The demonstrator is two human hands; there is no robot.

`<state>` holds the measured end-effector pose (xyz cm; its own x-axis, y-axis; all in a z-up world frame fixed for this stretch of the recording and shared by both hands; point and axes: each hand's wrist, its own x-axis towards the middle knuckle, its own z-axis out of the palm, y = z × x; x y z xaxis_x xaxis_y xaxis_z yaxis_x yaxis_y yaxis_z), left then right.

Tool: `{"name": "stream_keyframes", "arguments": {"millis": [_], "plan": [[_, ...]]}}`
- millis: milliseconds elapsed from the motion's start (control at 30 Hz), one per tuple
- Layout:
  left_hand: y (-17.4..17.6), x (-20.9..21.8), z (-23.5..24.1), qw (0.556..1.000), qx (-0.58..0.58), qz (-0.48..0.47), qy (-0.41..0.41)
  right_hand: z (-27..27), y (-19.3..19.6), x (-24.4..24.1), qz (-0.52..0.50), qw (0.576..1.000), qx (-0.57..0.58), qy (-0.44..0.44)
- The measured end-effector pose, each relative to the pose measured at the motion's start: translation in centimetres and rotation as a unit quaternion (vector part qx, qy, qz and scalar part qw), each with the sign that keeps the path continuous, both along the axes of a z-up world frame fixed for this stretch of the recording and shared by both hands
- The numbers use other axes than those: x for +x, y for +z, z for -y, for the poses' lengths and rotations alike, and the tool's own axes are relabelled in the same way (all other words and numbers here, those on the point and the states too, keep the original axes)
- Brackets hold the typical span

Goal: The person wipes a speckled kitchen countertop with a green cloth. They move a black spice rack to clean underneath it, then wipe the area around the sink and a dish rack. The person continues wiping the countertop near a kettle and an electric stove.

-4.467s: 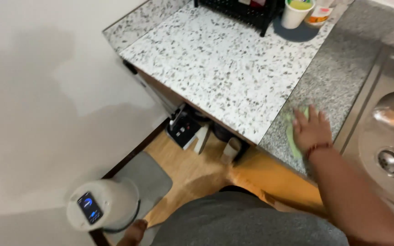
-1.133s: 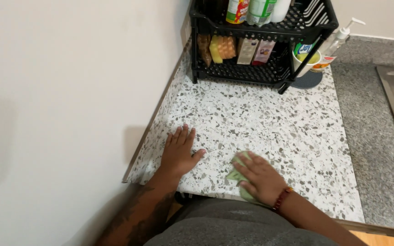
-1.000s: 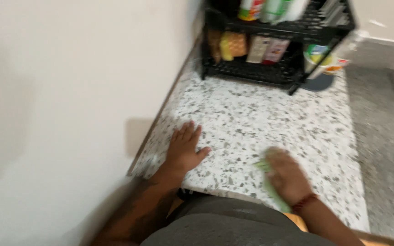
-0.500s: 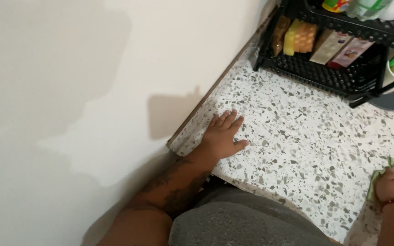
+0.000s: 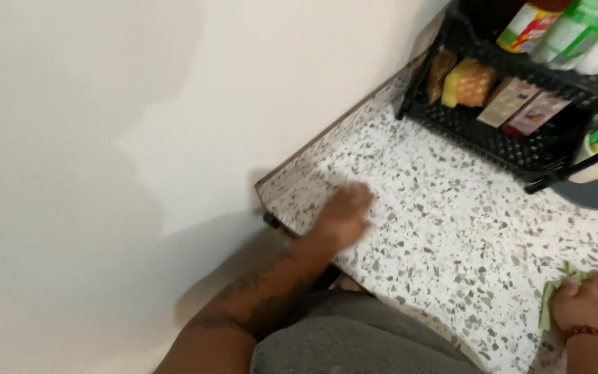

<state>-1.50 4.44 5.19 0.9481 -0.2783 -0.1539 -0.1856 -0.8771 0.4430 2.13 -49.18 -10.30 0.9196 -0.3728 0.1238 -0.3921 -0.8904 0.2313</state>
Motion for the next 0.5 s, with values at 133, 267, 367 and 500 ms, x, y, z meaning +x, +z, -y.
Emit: {"name": "stream_keyframes", "arguments": {"millis": [133, 267, 367, 500], "plan": [[-2.4, -7.6, 4.8, 0.974, -0.170, 0.112, -0.101, -8.6, 9.3, -1.3, -0.112, 0.988, 0.066, -0.082], [-7.1, -7.5, 5.4, 0.982, 0.003, 0.083, -0.171, -21.1, 17.6, -3.0, -0.132, 0.986, 0.097, -0.016], [-11.1, -7.3, 6.1, 0.970, -0.021, 0.190, -0.149, -25.1, 12.9, -1.2, -0.232, 0.963, -0.049, 0.131], [-14.2, -6.5, 6.8, 0.896, -0.096, 0.432, -0.033, -27.0, 5.6, -0.1, -0.022, 0.921, 0.040, 0.386]]}}
